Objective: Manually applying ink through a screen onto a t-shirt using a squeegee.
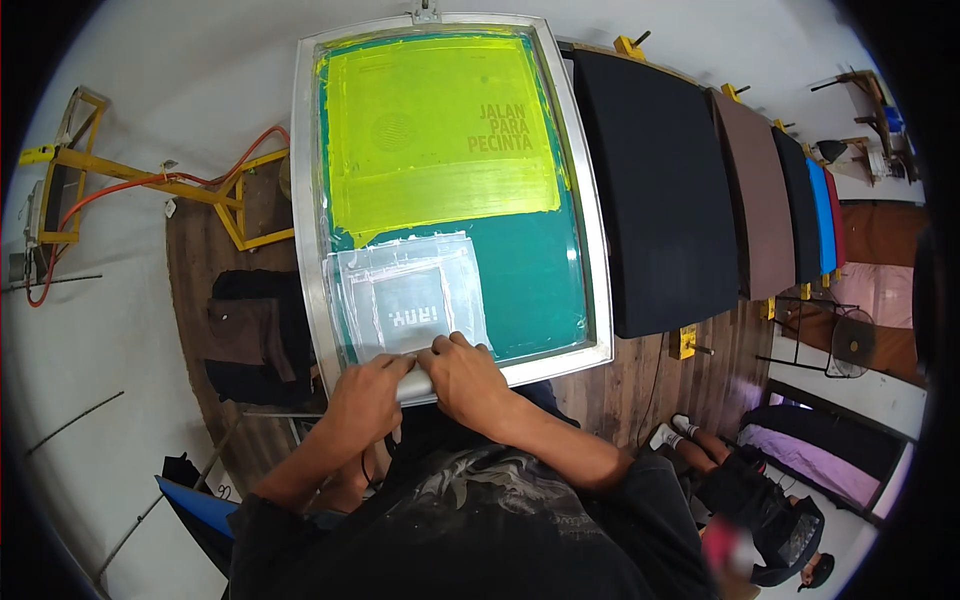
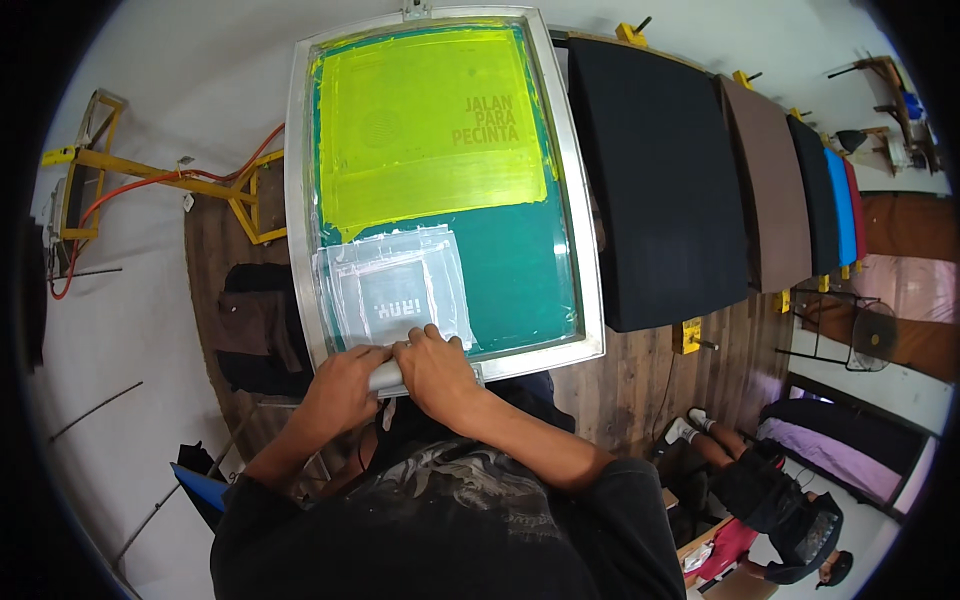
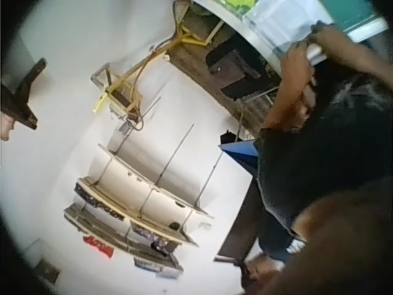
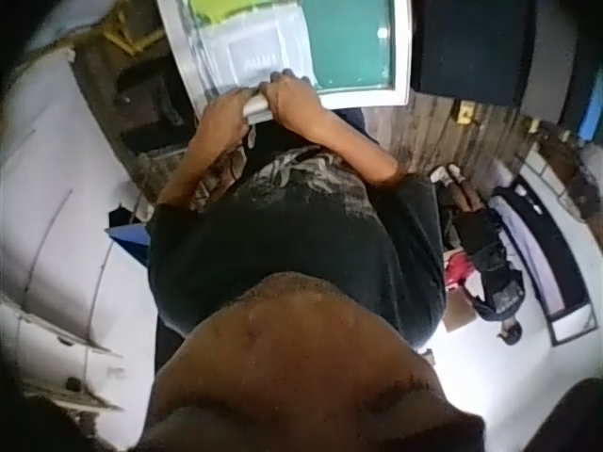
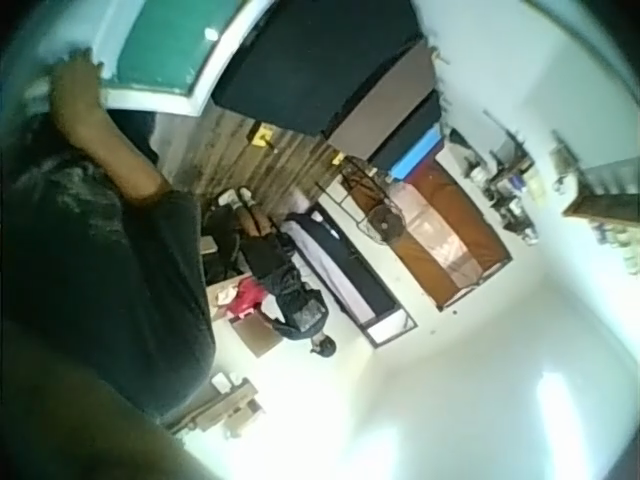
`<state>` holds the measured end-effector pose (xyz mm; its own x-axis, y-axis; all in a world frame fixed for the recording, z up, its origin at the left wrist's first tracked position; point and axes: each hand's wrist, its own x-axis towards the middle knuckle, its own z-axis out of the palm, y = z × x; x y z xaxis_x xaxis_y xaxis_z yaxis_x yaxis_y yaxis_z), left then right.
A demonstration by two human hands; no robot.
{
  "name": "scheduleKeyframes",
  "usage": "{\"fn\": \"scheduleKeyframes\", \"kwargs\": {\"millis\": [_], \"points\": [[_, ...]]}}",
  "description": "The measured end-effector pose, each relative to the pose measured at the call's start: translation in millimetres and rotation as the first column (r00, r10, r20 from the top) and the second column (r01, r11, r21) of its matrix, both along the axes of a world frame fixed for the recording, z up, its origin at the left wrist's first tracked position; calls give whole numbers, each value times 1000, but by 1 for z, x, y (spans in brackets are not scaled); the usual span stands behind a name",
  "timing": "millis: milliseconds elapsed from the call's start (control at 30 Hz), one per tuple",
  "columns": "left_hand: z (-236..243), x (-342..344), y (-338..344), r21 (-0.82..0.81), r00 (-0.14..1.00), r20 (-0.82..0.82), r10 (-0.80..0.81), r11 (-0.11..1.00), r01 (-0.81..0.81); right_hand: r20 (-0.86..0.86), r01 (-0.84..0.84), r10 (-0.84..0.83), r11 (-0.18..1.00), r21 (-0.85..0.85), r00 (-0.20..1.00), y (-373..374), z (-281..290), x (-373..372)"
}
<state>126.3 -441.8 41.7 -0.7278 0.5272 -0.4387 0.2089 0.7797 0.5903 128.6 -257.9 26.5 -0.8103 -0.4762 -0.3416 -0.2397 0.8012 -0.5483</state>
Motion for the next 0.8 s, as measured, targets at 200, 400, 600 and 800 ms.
{"fn": "scheduleKeyframes", "kwargs": {"millis": [200,400,600,800], "points": [[-16,-29,5,95,932,-318,171,984,-148,-258,86,-71,995,47,963,-8,2,-39],[-27,24,12,-85,931,-365,17,995,-51,-215,14,-13,1000,1,977,6,-20,15],[2,21,10,-21,974,-224,38,999,-44,-69,-3,2,1000,-18,998,10,0,17],[-19,-41,7,147,888,-384,251,967,-210,-242,33,-36,999,-16,969,-4,-7,-62]]}}
